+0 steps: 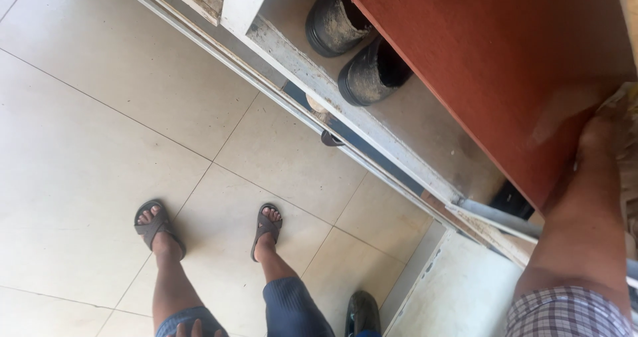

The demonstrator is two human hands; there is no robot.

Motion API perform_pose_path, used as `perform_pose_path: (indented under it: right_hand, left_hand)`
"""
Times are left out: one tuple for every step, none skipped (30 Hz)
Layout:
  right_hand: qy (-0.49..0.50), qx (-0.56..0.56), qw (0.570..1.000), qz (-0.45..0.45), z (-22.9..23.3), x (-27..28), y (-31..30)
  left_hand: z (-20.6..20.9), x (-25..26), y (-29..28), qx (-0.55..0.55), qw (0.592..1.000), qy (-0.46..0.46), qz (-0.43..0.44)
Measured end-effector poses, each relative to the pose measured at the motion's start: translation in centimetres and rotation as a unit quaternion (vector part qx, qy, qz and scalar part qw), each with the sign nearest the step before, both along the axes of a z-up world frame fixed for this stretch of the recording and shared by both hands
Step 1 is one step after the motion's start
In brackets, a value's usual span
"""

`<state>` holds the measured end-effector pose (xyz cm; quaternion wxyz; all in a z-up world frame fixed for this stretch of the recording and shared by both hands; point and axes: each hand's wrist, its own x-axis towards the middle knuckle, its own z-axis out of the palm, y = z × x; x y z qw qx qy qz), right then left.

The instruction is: Cleaning and polishing various pairs of shoes taken from a shoe rack using a cloth.

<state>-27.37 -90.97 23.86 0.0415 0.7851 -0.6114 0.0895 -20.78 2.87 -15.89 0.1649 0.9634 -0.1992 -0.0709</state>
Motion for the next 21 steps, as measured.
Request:
perform_pose_path:
  right_hand:
    - [-0.003,0.001,1.0,-0.018,-0.8,-1.1,1.7]
    - [-0.008,0.001,0.999,-0.034,-1.6,-1.8,3.4]
    - [-0.013,0.0,0.999,-0.051,-2.4,-2.1,4.7]
    - [-0.017,-0.001,0.998,-0.055,-2.2,-1.0,7.5]
    - [0.016,0.009,0.994,-0.104,-1.8,0.2,10.3]
    - [0.049,0.02,0.987,-0.155,-1.5,1.2,13.2]
    - [0.044,0.019,0.986,-0.161,-1.4,1.3,15.1]
    - [0.047,0.029,0.981,-0.187,-1.3,1.7,16.9]
    - [0.05,0.04,0.975,-0.214,-1.3,2.1,18.8]
    - [0.044,0.041,0.974,-0.216,-1.5,1.5,19.6]
    - [0.05,0.026,0.975,-0.217,-1.8,1.0,20.4]
    - [0.056,0.013,0.975,-0.215,-2.4,0.7,21.3]
    - [0.049,0.016,0.975,-0.217,-3.5,0.6,22.1]
    - [0.039,-0.009,0.977,-0.21,-4.6,0.6,22.7]
    - [0.03,-0.034,0.978,-0.204,-5.7,0.7,23.4]
    - [0.024,-0.031,0.978,-0.203,-7.2,1.5,24.5]
    - [-0.04,-0.061,0.985,-0.158,-8.8,2.4,25.7]
    - [-0.103,-0.091,0.984,-0.11,-10.3,3.4,26.6]
    - [-0.108,-0.089,0.984,-0.107,-10.6,6.3,29.2]
    - [-0.15,-0.109,0.983,0.02,-10.9,9.2,31.8]
    - [-0.188,-0.127,0.963,0.146,-11.2,12.1,34.3]
  left_hand:
    - [-0.5,-0.1,0.6,0.001,1.0,-0.003,-0.007]
    - [-1.2,-0.1,1.0,0.001,1.0,-0.008,-0.012]
    - [-1.8,0.0,1.4,0.002,1.0,-0.013,-0.017]
    - [-2.3,0.7,3.4,0.001,1.0,-0.019,-0.022]
    - [-3.0,0.9,4.3,0.001,0.999,-0.025,-0.027]
    - [-3.8,0.5,4.2,0.0,0.999,-0.031,-0.034]
    - [-3.3,1.3,4.2,-0.001,0.999,-0.035,-0.041]
    - [-2.9,2.2,4.1,0.127,0.987,0.086,-0.046]
    - [-2.4,3.0,4.1,0.252,0.945,0.202,-0.043]
    - [-1.3,3.7,3.8,0.253,0.947,0.195,-0.044]
    - [-0.1,4.3,3.5,0.269,0.936,0.224,-0.044]
    - [1.2,5.1,3.6,0.287,0.923,0.251,-0.042]
    - [3.4,6.2,3.0,0.29,0.925,0.244,-0.041]
    - [5.7,7.2,2.3,0.297,0.916,0.271,-0.014]
    - [7.9,8.1,1.5,0.303,0.905,0.299,0.013]
    - [9.1,9.1,1.5,0.304,0.906,0.293,0.017]
    - [10.3,10.1,1.4,0.313,0.898,0.309,0.012]
    - [11.5,10.9,1.1,0.321,0.889,0.326,0.008]
    - [12.1,11.6,1.2,0.321,0.89,0.323,0.014]
    - [12.6,12.2,1.2,0.317,0.878,0.358,0.018]
    - [13.2,12.8,1.2,0.313,0.865,0.392,0.022]
